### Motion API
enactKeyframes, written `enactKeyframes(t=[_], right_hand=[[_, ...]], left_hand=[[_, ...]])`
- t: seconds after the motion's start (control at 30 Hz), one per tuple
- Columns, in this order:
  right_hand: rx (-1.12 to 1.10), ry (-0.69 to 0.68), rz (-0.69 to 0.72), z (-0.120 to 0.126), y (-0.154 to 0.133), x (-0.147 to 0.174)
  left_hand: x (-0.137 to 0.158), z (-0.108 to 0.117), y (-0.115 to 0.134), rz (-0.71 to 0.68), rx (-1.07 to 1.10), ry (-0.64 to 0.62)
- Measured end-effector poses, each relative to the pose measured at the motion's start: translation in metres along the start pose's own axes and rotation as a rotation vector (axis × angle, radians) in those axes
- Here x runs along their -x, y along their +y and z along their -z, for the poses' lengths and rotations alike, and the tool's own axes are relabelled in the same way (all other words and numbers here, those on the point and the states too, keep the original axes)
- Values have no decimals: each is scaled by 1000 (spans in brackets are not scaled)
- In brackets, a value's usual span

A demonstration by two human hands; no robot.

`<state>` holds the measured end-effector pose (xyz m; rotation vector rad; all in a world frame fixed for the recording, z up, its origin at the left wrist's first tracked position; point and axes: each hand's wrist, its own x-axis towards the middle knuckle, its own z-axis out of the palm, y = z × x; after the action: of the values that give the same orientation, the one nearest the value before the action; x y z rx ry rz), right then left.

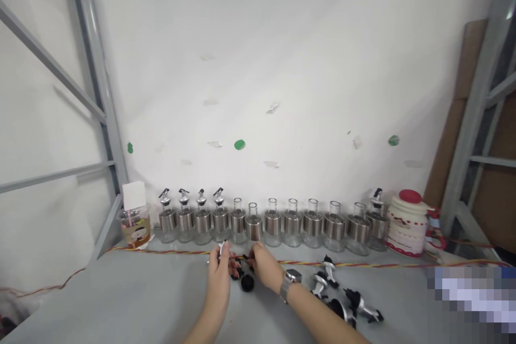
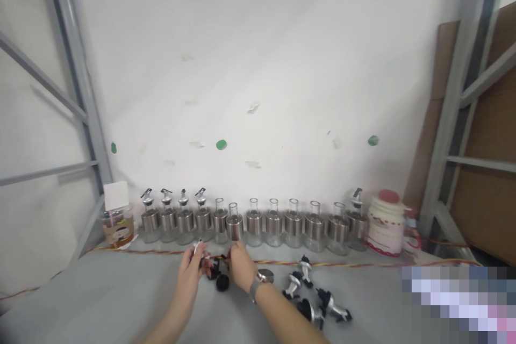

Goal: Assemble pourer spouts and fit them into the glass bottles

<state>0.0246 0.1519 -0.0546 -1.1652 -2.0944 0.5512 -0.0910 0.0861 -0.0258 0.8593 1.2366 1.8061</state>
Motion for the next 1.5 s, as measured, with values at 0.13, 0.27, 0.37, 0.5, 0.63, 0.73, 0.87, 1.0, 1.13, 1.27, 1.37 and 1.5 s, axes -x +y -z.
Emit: enactKeyframes(t=[0.13,0.27,0.37,0.5,0.63,0.73,0.87,1.0,1.13,1.27,1.37,1.5], right_hand=[[-149,114,-40,17,-6,3],[-313,130,-56,44,-8,32],[-392,133,-79,65,-2,66],[-686,180,-168,83,-1,98],[-929,113,-188,88,-15,106],[-1013,52,-197,87,-24,108],[-1039,38,-173,84,-26,111],[-1099,59,-130,81,-25,113],[-1155,66,-105,81,-28,113],[-1123,38,-112,84,-30,114],[-1108,22,-100,85,-30,114],[-1084,25,-85,84,-31,114]], left_hand=[[0,0,-1,-20,-64,-15],[13,-3,5,-55,-161,-74],[33,-10,13,-135,-262,-185],[59,-18,15,-437,-501,-413],[72,-19,3,-470,-556,-567],[75,-17,-4,-476,-567,-587],[77,-16,-8,-528,-563,-600],[80,-16,-10,-528,-587,-614],[80,-17,-14,-522,-600,-619],[80,-17,-22,-542,-585,-604],[80,-17,-28,-550,-596,-602],[80,-18,-30,-595,-639,-610]])
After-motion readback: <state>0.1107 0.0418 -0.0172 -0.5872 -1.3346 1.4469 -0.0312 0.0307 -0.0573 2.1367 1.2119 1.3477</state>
